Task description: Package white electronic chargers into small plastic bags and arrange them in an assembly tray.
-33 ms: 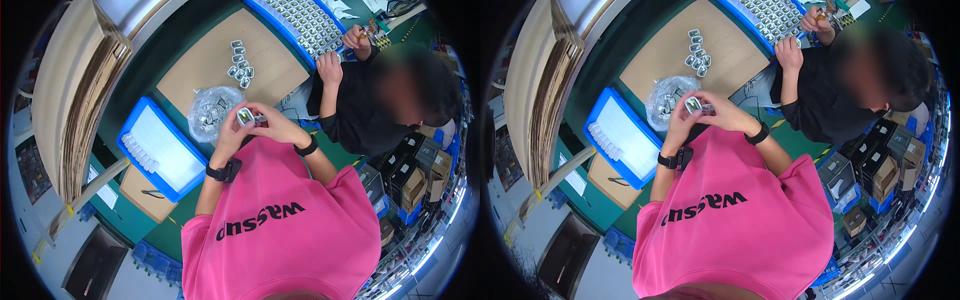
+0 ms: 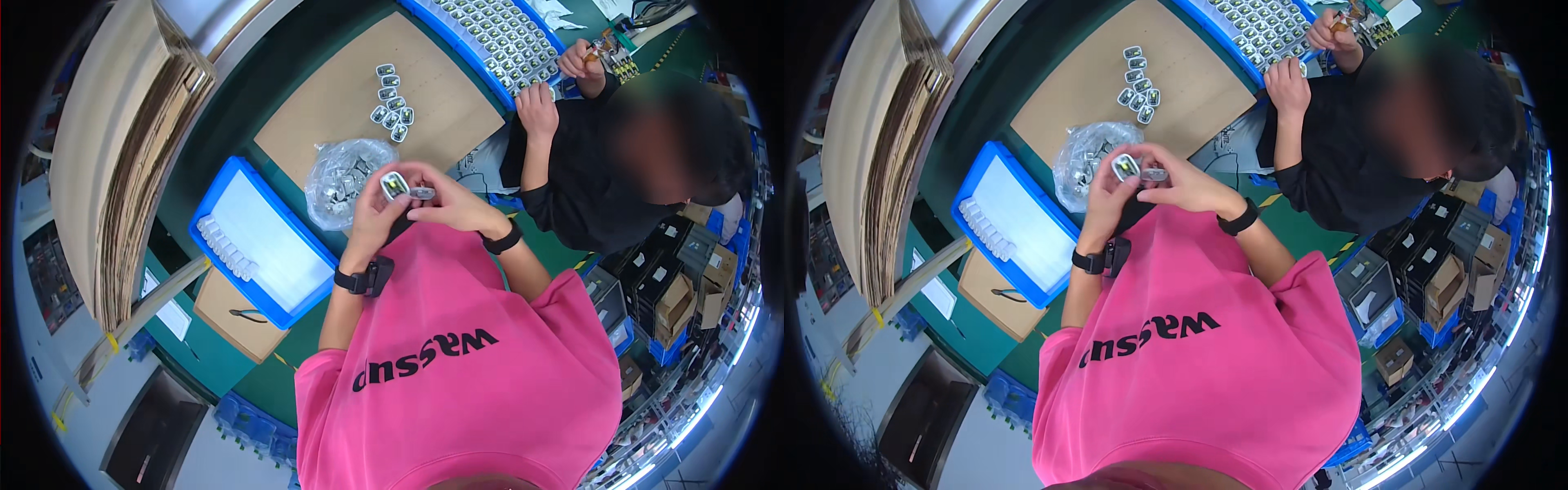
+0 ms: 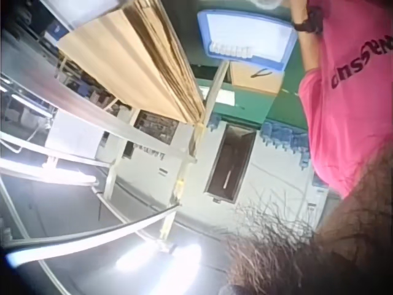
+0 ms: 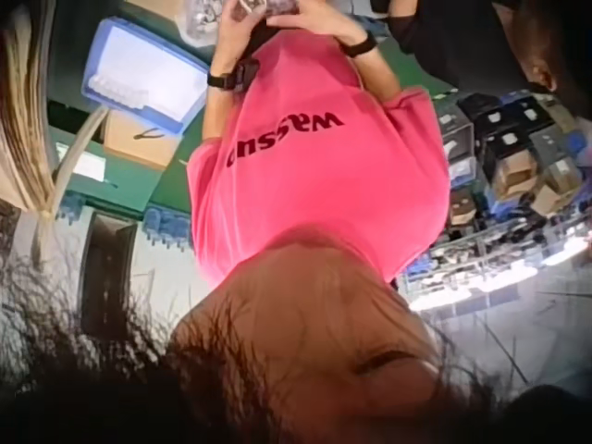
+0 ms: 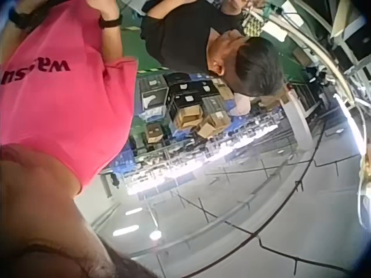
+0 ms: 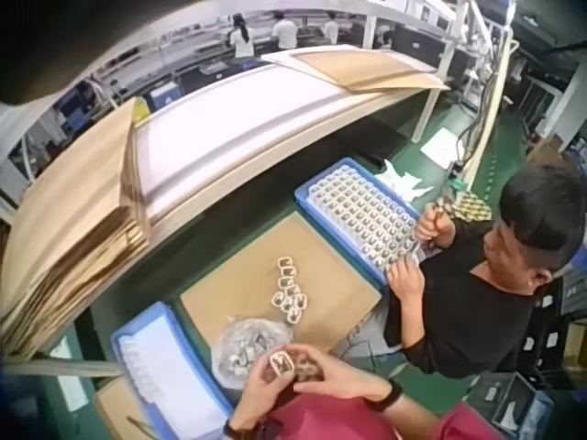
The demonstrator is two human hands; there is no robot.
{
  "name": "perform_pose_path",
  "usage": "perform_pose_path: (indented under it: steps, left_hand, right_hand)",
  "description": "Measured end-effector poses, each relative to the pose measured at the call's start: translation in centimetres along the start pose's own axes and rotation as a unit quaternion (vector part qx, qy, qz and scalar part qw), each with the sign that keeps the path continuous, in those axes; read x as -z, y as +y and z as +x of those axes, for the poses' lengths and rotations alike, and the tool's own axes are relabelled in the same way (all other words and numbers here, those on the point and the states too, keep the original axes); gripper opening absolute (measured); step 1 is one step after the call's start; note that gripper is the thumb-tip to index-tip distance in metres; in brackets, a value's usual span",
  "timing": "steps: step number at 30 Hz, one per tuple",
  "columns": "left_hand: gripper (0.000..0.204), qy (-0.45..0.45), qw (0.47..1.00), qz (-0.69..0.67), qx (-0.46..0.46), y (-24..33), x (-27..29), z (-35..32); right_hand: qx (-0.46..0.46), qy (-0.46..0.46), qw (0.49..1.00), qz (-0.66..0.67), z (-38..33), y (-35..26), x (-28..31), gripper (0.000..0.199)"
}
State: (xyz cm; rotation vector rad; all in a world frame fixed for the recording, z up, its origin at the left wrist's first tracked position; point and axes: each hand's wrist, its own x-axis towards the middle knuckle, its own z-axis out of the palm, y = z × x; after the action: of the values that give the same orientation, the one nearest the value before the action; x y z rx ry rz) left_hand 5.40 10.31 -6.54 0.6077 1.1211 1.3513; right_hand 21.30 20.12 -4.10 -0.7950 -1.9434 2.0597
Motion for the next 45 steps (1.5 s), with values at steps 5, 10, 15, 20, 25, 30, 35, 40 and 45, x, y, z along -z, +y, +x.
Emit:
perform_pose_path:
  steps: [5, 10, 15, 20, 25, 30, 35, 40, 45]
  left_hand:
    - [0.050, 0.031, 0.992, -0.125, -0.015, 1.0, 0.8, -0.8]
    - [0.043, 0.008, 0.995, -0.094, -0.016, 1.4, 1.1, -1.9]
    - [0.045, -0.035, 0.997, -0.067, -0.015, 1.7, 0.8, -3.1]
    - [0.053, -0.072, 0.997, 0.017, -0.023, 2.5, 0.3, -3.7]
    - [0.056, -0.061, 0.995, 0.075, -0.009, 3.4, -0.3, -4.4]
    - [0.038, -0.095, 0.990, -0.104, 0.018, 3.5, 0.3, -5.2]
    - [0.041, -0.110, 0.993, -0.017, -0.046, 3.3, 1.1, -5.5]
    - [0.045, -0.100, 0.990, 0.061, -0.082, 4.0, 0.8, -5.9]
    - [0.046, -0.090, 0.988, 0.097, -0.075, 4.3, 0.6, -6.5]
  right_hand:
    - [0.052, -0.003, 0.928, 0.370, -1.1, -0.1, 0.3, 0.062]
    - [0.053, -0.011, 0.928, 0.368, -1.5, -1.2, -0.1, 0.051]
    - [-0.016, 0.031, 0.924, 0.380, -1.9, -2.0, -0.3, 0.039]
    - [0.021, 0.068, 0.902, 0.425, -1.7, -0.4, -1.3, 0.030]
    - [0.046, 0.063, 0.911, 0.406, -1.8, 0.3, -1.8, 0.025]
    - [0.146, 0.078, 0.965, 0.205, -2.2, -1.3, -2.0, 0.011]
    - [0.189, 0.090, 0.978, -0.013, -2.4, -5.2, -2.2, 0.014]
    - [0.209, 0.099, 0.965, -0.120, -2.3, -6.0, -3.1, 0.020]
    - [0.202, 0.098, 0.968, -0.113, -2.3, -5.6, -3.9, 0.021]
